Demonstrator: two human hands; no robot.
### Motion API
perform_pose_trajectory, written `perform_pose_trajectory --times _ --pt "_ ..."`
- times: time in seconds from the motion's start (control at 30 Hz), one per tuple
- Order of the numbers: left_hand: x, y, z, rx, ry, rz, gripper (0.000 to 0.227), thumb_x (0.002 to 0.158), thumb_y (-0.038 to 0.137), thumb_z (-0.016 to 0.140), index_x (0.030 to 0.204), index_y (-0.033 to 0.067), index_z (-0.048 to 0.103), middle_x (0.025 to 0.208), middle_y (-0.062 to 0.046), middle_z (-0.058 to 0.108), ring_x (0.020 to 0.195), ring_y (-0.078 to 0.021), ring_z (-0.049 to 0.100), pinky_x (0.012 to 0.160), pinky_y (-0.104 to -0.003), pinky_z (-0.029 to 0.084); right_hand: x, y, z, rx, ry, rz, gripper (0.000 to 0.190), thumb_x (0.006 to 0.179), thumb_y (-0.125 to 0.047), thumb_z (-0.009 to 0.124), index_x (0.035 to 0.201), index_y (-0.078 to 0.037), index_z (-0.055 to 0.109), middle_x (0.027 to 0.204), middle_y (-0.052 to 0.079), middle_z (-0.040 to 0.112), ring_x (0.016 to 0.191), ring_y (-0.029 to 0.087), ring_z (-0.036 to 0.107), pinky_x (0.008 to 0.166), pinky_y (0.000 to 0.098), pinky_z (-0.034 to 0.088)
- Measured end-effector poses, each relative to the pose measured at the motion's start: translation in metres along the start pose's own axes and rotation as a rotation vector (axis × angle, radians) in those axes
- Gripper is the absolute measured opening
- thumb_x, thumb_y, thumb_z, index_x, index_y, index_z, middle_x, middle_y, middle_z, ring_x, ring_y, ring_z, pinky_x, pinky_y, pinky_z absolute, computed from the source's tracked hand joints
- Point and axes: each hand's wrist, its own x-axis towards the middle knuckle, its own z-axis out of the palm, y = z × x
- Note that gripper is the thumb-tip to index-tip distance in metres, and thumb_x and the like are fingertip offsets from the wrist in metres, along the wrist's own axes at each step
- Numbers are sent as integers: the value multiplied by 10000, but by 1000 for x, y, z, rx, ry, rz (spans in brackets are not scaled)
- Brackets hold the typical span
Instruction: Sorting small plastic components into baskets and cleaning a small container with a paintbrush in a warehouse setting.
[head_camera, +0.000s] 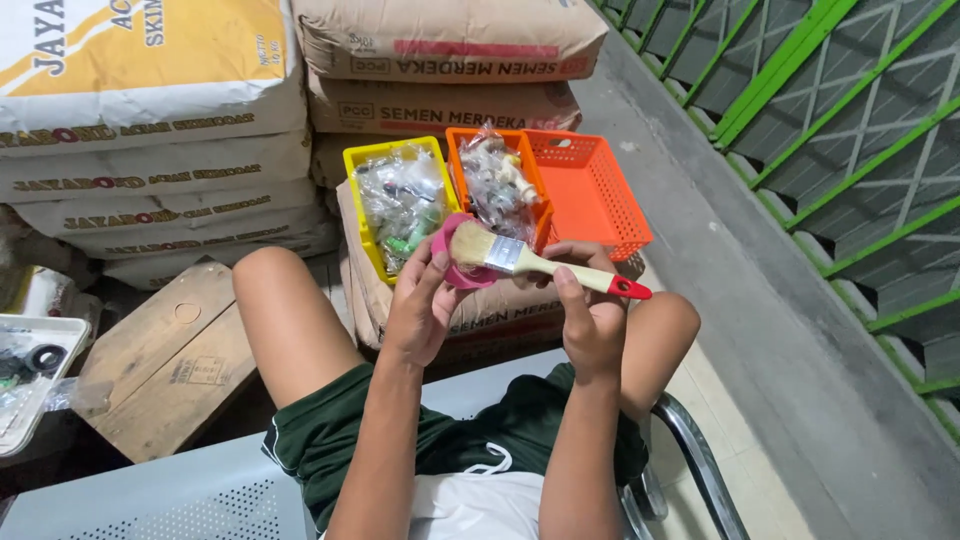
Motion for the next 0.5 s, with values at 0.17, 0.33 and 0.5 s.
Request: perform_pose_trajectory --times 0.17,0.33,0.5 --pt "-3 6 6 10 3 24 715 867 356 732 1410 -33 477 1279 -217 580 1119 -304 643 901 -374 615 -1 8 -3 17 -16 34 310 980 -234 590 1105 38 669 921 177 677 804 197 675 799 375 605" --pt "-1 4 1 11 16 21 679 891 321 706 1420 -36 476 1290 -205 576 1129 -298 644 907 -379 606 -1 11 -10 11 -45 50 294 1000 -225 565 1085 37 670 946 188 674 816 222 705 852 404 600" --pt "-1 -2 -5 12 5 17 669 889 317 722 1412 -29 488 1270 -199 573 1110 -300 647 911 -388 604 -4 16 -9 16 -37 37 275 1000 -183 544 1034 49 685 874 178 698 794 196 707 853 357 588"
